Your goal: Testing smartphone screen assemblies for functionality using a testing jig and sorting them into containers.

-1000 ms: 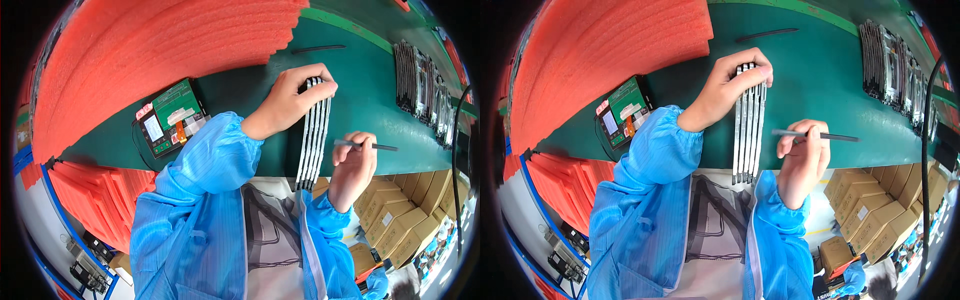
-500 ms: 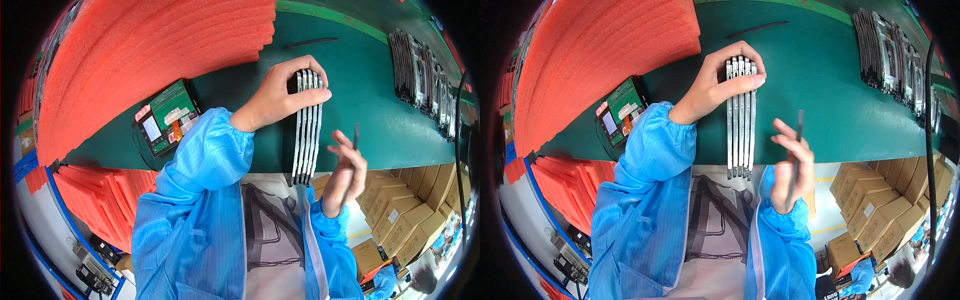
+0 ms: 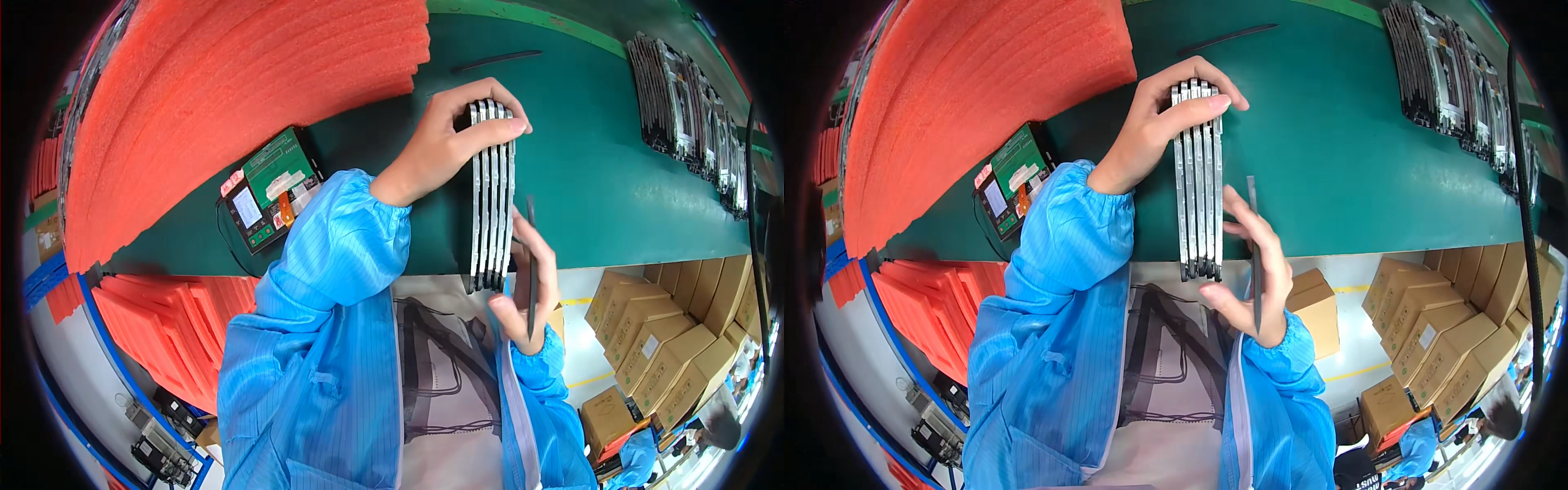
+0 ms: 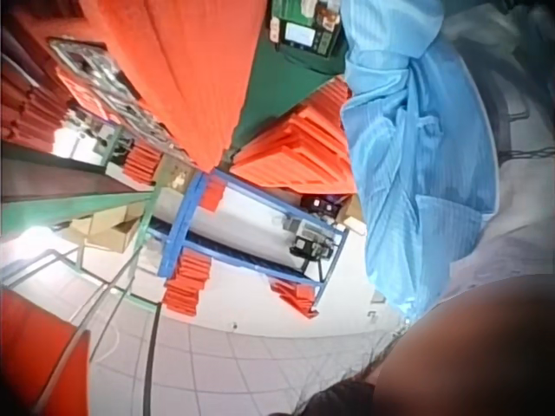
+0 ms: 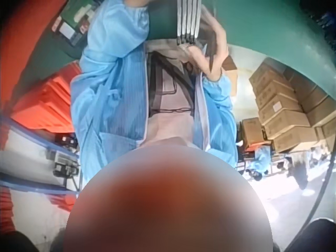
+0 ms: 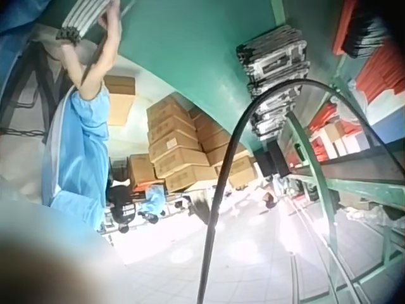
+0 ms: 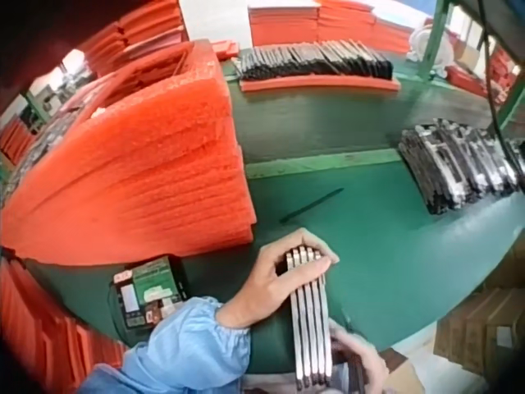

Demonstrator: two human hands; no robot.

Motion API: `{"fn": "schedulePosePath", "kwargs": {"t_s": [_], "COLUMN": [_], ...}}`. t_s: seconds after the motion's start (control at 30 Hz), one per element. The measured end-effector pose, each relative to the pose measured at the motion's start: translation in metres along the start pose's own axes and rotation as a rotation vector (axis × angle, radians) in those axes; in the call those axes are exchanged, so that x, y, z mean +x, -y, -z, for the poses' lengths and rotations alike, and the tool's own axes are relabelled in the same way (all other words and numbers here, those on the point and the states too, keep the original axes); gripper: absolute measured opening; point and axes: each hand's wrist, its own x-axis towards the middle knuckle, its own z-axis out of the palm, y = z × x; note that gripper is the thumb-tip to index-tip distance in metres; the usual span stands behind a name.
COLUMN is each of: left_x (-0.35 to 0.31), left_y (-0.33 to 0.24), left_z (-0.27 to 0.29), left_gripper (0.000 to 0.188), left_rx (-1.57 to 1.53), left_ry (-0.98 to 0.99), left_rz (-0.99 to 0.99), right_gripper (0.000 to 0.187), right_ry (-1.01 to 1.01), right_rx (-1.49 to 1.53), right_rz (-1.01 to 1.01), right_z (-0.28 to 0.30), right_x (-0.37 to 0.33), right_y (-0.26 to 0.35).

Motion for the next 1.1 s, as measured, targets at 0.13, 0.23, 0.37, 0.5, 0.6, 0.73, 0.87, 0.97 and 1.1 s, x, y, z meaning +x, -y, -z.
{"fn": "schedulePosePath", "kwargs": {"t_s": [0.13,0.23,0.37,0.5,0.6,0.73,0.87,0.97,1.1], "left_x": [-0.002,-0.003,-0.003,-0.003,-0.003,-0.002,-0.003,-0.003,-0.003], "left_y": [0.001,0.001,0.001,0.004,0.006,0.007,0.007,0.009,0.010], "left_z": [0.003,0.005,0.002,0.003,0.003,0.003,0.002,0.002,0.001], "left_gripper": [0.017,0.016,0.016,0.016,0.015,0.015,0.015,0.015,0.015], "left_rx": [0.009,0.107,0.056,0.066,0.058,0.065,0.080,0.079,0.078], "left_ry": [0.006,0.082,0.069,0.051,0.049,0.047,0.038,0.033,0.031], "left_rz": [0.028,-0.010,0.006,-0.001,-0.016,-0.026,-0.041,-0.043,-0.043], "right_gripper": [0.048,0.033,0.025,0.023,0.024,0.024,0.022,0.023,0.025], "right_ry": [-0.208,-0.330,-0.411,-0.411,-0.411,-0.384,-0.398,-0.349,-0.447], "right_rx": [0.057,0.088,0.152,0.087,0.088,0.101,0.157,0.193,0.111], "right_rz": [-0.101,-0.109,-0.040,-0.095,-0.157,-0.188,-0.186,-0.046,-0.048], "right_z": [0.001,0.010,0.008,-0.015,-0.022,-0.022,-0.025,-0.024,-0.036], "right_x": [-0.005,-0.013,-0.013,0.001,0.009,0.010,0.006,0.004,0.010], "right_y": [0.002,0.001,0.009,0.024,0.027,0.031,0.031,0.019,0.023]}}
